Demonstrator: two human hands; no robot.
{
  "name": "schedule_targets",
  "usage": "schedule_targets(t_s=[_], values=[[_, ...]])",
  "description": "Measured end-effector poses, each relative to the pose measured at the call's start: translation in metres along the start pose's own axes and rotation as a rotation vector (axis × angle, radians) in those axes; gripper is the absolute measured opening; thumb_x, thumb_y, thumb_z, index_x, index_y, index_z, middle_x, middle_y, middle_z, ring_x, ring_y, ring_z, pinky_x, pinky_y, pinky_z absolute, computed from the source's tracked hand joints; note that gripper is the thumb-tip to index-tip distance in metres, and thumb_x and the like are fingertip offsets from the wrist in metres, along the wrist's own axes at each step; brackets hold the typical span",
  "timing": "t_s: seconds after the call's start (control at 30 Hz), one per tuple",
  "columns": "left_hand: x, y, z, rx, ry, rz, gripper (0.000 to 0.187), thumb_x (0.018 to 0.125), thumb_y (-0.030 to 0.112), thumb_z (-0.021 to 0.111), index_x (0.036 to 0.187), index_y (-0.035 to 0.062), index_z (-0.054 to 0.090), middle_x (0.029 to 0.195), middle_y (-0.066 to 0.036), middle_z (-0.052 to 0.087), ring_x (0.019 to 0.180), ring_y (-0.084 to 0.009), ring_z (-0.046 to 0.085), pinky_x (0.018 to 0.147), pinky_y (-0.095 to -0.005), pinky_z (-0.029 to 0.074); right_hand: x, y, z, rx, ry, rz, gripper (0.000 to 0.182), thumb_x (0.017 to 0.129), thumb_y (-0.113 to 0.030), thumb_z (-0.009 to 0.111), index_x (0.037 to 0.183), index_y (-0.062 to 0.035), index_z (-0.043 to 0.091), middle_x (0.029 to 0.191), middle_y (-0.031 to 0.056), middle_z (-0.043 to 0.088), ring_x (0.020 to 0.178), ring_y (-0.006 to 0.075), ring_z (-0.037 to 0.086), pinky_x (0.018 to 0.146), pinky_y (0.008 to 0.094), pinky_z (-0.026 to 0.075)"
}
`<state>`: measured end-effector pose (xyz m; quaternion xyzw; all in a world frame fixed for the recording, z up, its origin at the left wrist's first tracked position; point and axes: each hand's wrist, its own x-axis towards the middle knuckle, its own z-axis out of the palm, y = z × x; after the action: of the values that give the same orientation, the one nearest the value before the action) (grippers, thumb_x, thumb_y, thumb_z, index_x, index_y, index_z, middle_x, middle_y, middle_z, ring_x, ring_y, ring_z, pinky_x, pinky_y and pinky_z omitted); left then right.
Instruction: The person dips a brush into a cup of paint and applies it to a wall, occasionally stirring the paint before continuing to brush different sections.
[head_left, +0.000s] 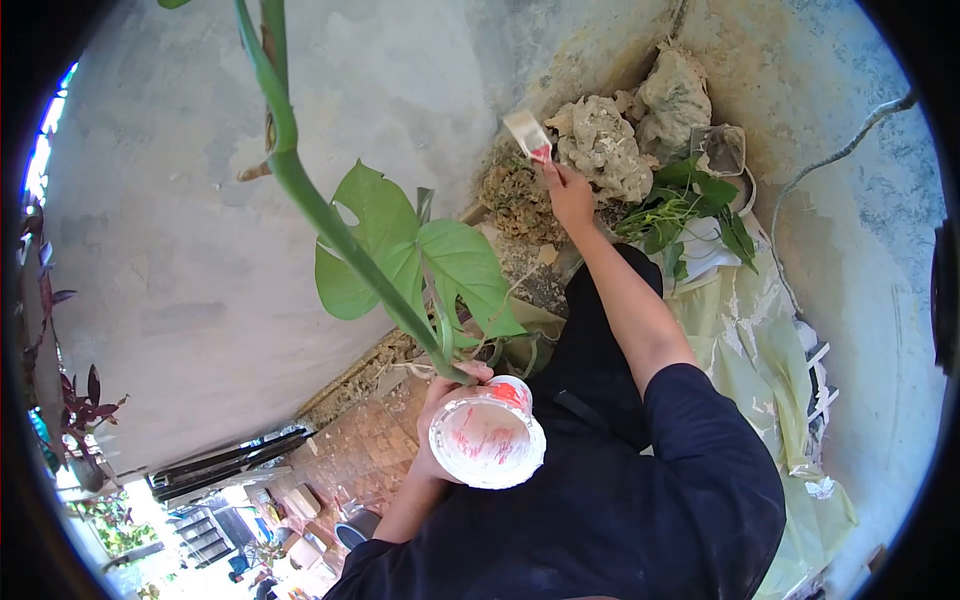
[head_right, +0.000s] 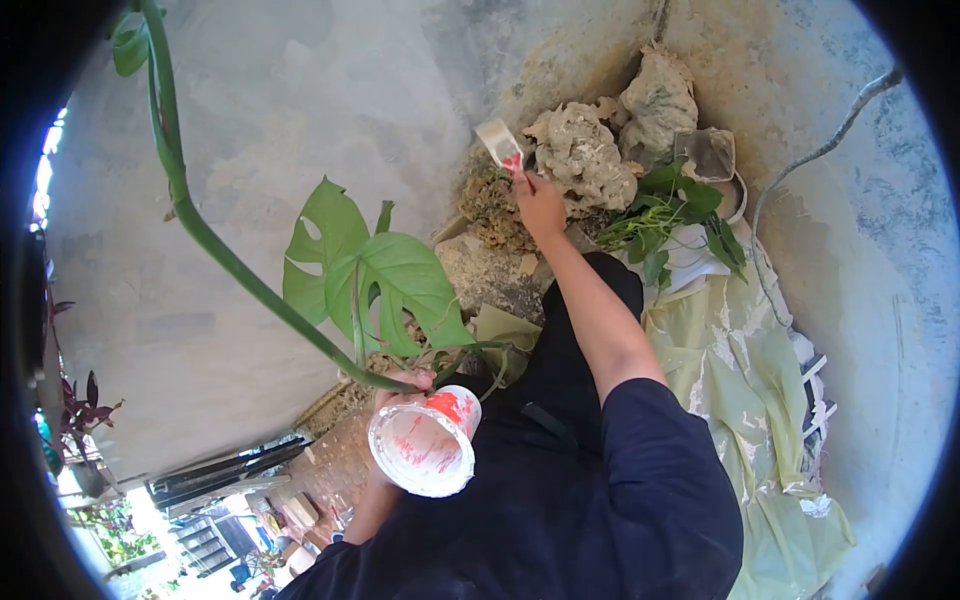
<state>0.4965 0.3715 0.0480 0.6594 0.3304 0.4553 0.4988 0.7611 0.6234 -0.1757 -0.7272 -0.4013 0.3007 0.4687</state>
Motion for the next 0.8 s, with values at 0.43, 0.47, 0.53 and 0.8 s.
schedule_targets(t_s=[0.43, 0.47, 0.53, 0.8], values=[[0.009, -0.005, 0.006, 0.11, -0.036, 0.091, 0.069, 0.06, 0.021, 0.096, 0.12, -0.0014, 0.067, 0.128, -0.017, 0.056, 0.121, -0.0329, 0.056, 0.104, -0.043, 0.046, 0.002, -0.05, -0.053, -0.37, -0.15, 0.122, 0.041, 0.099, -0.05, 0.056, 0.116, -0.018, 0.076, 0.097, 0.0173, 0.075, 0.093, 0.0389, 0.071, 0.083, 0.0484, 0.055], [0.01, -0.006, 0.006, 0.117, -0.028, 0.083, 0.07, 0.059, 0.023, 0.096, 0.12, -0.0008, 0.068, 0.128, -0.017, 0.056, 0.12, -0.0324, 0.055, 0.103, -0.0431, 0.045, -0.002, -0.053, -0.072, -0.381, -0.118, 0.08, 0.041, 0.098, -0.05, 0.058, 0.113, -0.0167, 0.077, 0.096, 0.0178, 0.075, 0.092, 0.0387, 0.071, 0.083, 0.0477, 0.056], [0.01, -0.009, 0.007, 0.128, -0.002, 0.025, 0.072, 0.057, 0.026, 0.095, 0.119, 0.0005, 0.069, 0.127, -0.016, 0.056, 0.118, -0.0314, 0.054, 0.102, -0.0434, 0.044, -0.012, -0.082, -0.123, -0.455, -0.16, 0.028, 0.042, 0.096, -0.049, 0.061, 0.108, -0.0134, 0.079, 0.094, 0.0187, 0.075, 0.091, 0.0379, 0.072, 0.083, 0.0462, 0.056], [0.026, -0.01, 0.026, 0.204, 0.068, 0.015, 0.078, 0.055, 0.028, 0.095, 0.121, 0.0025, 0.061, 0.123, -0.016, 0.054, 0.114, -0.0334, 0.05, 0.098, -0.0442, 0.041, -0.113, -0.298, -0.317, -0.706, -0.443, -0.378, 0.023, 0.083, -0.01, 0.075, 0.103, 0.0004, 0.07, 0.081, 0.012, 0.067, 0.073, 0.0197, 0.063, 0.067, 0.0341, 0.049]])
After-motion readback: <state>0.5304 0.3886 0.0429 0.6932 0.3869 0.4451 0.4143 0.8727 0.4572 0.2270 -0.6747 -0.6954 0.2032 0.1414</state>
